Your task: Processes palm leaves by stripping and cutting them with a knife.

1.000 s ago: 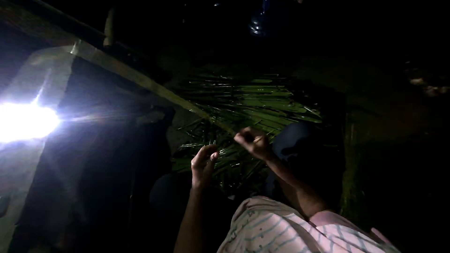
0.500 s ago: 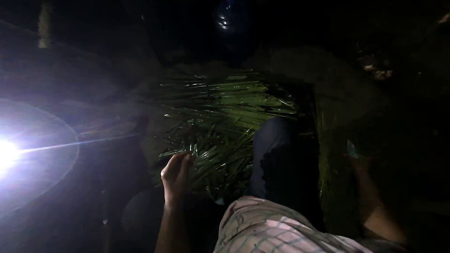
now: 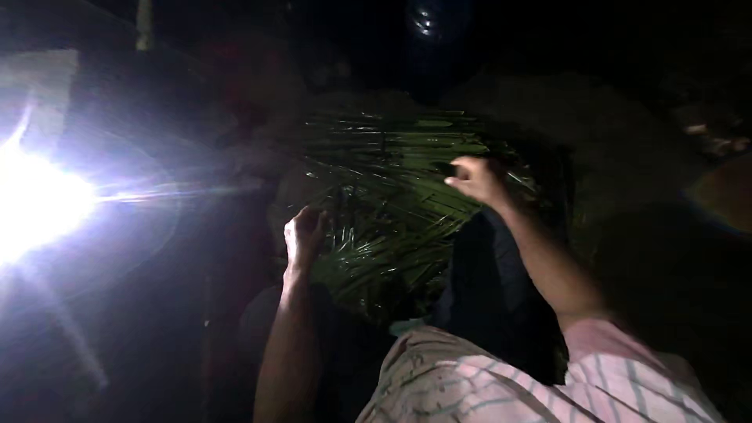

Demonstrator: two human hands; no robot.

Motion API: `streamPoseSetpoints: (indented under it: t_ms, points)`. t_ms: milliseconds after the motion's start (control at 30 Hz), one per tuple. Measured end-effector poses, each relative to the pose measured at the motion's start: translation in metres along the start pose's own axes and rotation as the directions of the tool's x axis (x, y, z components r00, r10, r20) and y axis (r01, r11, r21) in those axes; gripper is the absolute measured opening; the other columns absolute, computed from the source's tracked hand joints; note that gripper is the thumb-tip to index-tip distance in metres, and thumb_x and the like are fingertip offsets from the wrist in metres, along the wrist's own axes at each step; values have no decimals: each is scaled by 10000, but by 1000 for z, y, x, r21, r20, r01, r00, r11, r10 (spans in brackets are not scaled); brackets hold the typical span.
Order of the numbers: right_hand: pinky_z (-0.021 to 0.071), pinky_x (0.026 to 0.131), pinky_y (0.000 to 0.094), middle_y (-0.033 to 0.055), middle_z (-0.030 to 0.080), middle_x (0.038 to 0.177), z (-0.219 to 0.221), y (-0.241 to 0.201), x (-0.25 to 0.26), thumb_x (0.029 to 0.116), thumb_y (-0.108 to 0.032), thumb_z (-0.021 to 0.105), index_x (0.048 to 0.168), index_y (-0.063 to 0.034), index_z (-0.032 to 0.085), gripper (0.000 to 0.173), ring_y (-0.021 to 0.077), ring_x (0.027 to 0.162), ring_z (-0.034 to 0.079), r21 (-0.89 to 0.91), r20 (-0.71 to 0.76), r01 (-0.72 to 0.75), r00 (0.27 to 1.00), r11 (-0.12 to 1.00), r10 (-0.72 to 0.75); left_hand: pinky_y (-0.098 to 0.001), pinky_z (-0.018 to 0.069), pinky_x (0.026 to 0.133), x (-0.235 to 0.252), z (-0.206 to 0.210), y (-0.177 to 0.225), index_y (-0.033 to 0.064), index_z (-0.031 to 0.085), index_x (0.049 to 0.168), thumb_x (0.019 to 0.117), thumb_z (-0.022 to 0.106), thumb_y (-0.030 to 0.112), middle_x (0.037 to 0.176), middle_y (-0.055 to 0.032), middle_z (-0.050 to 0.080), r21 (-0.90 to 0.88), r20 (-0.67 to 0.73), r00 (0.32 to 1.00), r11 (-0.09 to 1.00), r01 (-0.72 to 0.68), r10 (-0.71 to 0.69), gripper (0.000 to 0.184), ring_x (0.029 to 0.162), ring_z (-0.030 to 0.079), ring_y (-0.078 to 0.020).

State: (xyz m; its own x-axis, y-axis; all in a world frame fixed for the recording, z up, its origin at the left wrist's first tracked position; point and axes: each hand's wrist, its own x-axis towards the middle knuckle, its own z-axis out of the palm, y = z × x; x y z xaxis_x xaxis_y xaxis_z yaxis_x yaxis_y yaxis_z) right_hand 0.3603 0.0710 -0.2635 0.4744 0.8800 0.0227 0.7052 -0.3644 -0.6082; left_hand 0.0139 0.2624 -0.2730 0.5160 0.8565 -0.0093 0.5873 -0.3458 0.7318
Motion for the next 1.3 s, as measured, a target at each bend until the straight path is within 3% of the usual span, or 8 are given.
streamPoseSetpoints:
  t_ms: [133,300,400,833,967,1033,1133,1300]
  points:
    - [493,884,673,243,692,1108,103,-29,85,1005,-221,604,1151,-38,689,248,447,1070,659,-282,452,42,887,958,94,-586,556,899,-1,-2,0,40,703,1205,1023,633,230,1056,-175,739,130,-15,1000,992,0,2,272,961,724,-326]
    - [471,978,668,295,637,1252,215,36,71,996,-134,607,1212,39,655,282,480,1185,605,-232,464,-210,835,950,298,-622,513,949,1,-5,8,55,704,1230,1014,621,252,1135,-195,721,333,76,988,937,105,-138,303,1072,690,-392]
    - [419,1077,615,290,592,1352,239,56,58,973,-128,625,1234,79,645,334,459,1296,542,-400,483,-242,765,884,427,-582,517,976,5,0,12,82,705,1252,1028,581,285,1195,-158,716,386,180,967,917,98,-179,327,1118,683,-355]
    - [501,1004,571,287,448,1518,274,73,40,981,-9,557,1332,66,596,361,455,1233,596,-494,391,-333,740,804,547,-541,516,969,19,11,17,70,675,1262,1049,524,282,1233,-158,687,420,430,882,907,-8,-192,336,1141,667,-336]
    - [327,1191,530,295,443,1533,245,37,26,1088,-80,417,1478,98,440,429,424,1438,425,-364,507,-386,681,848,528,-549,511,975,19,12,19,47,666,1264,1056,520,294,1243,-176,676,414,458,871,910,-32,-178,355,1151,660,-351]
    - [387,1138,583,310,520,1456,260,49,22,1027,-51,516,1385,67,574,381,464,1352,507,-290,366,-403,791,868,490,-553,514,972,18,13,20,61,670,1261,1054,515,299,1238,-169,680,426,460,868,904,-30,-187,351,1147,661,-352]
    - [500,1007,587,273,464,1491,247,54,44,1000,-97,567,1318,-40,647,332,441,1252,579,-361,382,-349,791,865,478,-563,508,973,16,13,22,64,675,1248,1048,529,285,1237,-170,680,445,463,861,895,-21,-209,332,1155,656,-354]
    - [500,968,609,297,537,1392,186,32,79,1022,-137,563,1152,4,717,245,456,1184,607,-361,256,-299,879,884,402,-593,505,965,15,18,21,65,694,1214,1030,567,283,1213,-176,690,434,457,869,900,-31,-190,312,1145,659,-373]
